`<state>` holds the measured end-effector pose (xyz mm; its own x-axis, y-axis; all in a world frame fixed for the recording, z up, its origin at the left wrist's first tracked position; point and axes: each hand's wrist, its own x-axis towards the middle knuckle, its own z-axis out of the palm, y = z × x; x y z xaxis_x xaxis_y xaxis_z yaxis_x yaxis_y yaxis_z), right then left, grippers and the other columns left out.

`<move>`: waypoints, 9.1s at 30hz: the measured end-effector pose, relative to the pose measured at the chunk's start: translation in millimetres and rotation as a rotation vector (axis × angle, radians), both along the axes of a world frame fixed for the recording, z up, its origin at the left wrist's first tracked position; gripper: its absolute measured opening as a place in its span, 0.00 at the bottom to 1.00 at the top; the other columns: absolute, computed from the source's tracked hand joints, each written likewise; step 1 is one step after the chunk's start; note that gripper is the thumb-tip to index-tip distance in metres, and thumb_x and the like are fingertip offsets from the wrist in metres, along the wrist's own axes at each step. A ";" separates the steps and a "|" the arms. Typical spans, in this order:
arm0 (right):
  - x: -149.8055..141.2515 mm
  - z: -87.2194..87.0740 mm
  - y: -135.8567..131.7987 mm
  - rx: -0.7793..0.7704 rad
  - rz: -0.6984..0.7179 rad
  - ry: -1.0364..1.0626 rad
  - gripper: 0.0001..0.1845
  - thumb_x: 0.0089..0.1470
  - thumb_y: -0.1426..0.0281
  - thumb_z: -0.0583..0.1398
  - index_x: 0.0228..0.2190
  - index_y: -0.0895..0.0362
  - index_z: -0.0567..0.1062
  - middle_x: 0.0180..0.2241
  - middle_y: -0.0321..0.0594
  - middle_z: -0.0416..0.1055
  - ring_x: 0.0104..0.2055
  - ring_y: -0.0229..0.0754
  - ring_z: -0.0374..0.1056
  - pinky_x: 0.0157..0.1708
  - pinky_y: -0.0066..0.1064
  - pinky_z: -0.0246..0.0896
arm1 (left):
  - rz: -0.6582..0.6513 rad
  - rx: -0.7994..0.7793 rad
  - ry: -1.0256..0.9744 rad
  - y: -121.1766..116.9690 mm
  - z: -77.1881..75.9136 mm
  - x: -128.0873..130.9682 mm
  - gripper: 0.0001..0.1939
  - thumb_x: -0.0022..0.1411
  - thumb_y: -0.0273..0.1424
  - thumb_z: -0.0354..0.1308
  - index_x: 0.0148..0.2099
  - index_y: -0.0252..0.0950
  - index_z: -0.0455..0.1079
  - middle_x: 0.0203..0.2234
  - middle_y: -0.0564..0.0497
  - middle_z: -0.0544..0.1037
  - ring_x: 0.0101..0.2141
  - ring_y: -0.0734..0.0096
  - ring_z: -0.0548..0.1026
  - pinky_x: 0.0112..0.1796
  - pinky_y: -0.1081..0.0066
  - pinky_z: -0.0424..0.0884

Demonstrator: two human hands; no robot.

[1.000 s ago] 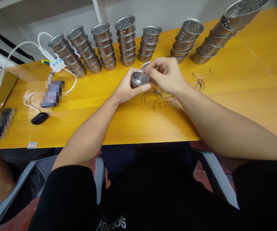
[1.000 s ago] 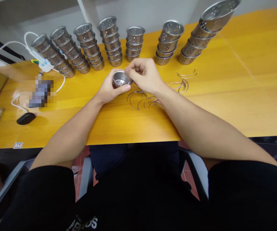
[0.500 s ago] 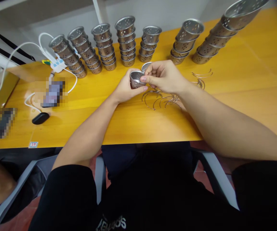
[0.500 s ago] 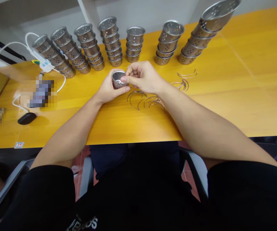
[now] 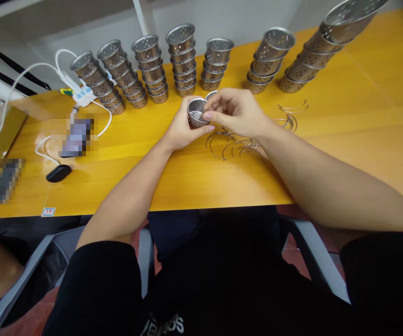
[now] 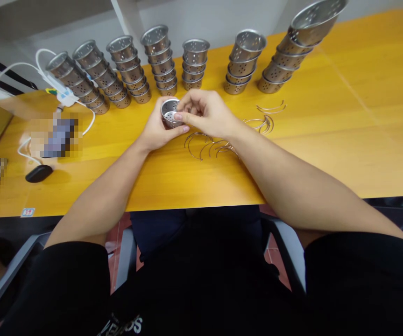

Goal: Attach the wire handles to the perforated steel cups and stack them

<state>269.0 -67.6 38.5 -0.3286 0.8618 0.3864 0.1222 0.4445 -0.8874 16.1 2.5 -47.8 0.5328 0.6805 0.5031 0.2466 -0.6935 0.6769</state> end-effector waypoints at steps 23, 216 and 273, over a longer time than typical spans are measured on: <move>7.5 11.9 -12.6 0.261 -0.142 -0.494 0.18 0.78 0.53 0.71 0.64 0.35 0.91 0.70 0.48 0.84 0.78 0.74 0.76 0.81 0.70 0.77 | 0.120 0.005 -0.034 13.7 -4.6 2.2 0.54 0.77 0.73 0.73 0.86 0.50 0.60 0.76 0.39 0.78 0.79 0.41 0.82 0.85 0.37 0.76; -0.2 8.4 2.5 -0.012 -0.032 0.032 0.46 0.44 0.21 0.87 0.37 0.45 0.83 0.29 0.38 0.77 0.28 0.48 0.72 0.22 0.44 0.71 | 0.012 0.069 -0.055 9.2 -6.8 5.7 0.49 0.75 0.73 0.75 0.77 0.46 0.68 0.65 0.43 0.81 0.70 0.44 0.83 0.79 0.39 0.77; 10.1 -6.8 2.4 0.341 -0.263 -0.346 0.23 0.76 0.45 0.73 0.63 0.39 0.87 0.62 0.51 0.89 0.62 0.73 0.87 0.73 0.71 0.85 | 0.237 -0.074 -0.043 30.6 18.3 -40.7 0.69 0.62 0.86 0.71 0.90 0.54 0.63 0.88 0.38 0.73 0.89 0.33 0.70 0.93 0.33 0.59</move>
<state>279.1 -65.2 31.7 -0.2764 0.7767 0.5660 0.5272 0.6149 -0.5864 -24.7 33.0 -29.5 0.3331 0.8198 0.4659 0.3665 -0.5678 0.7371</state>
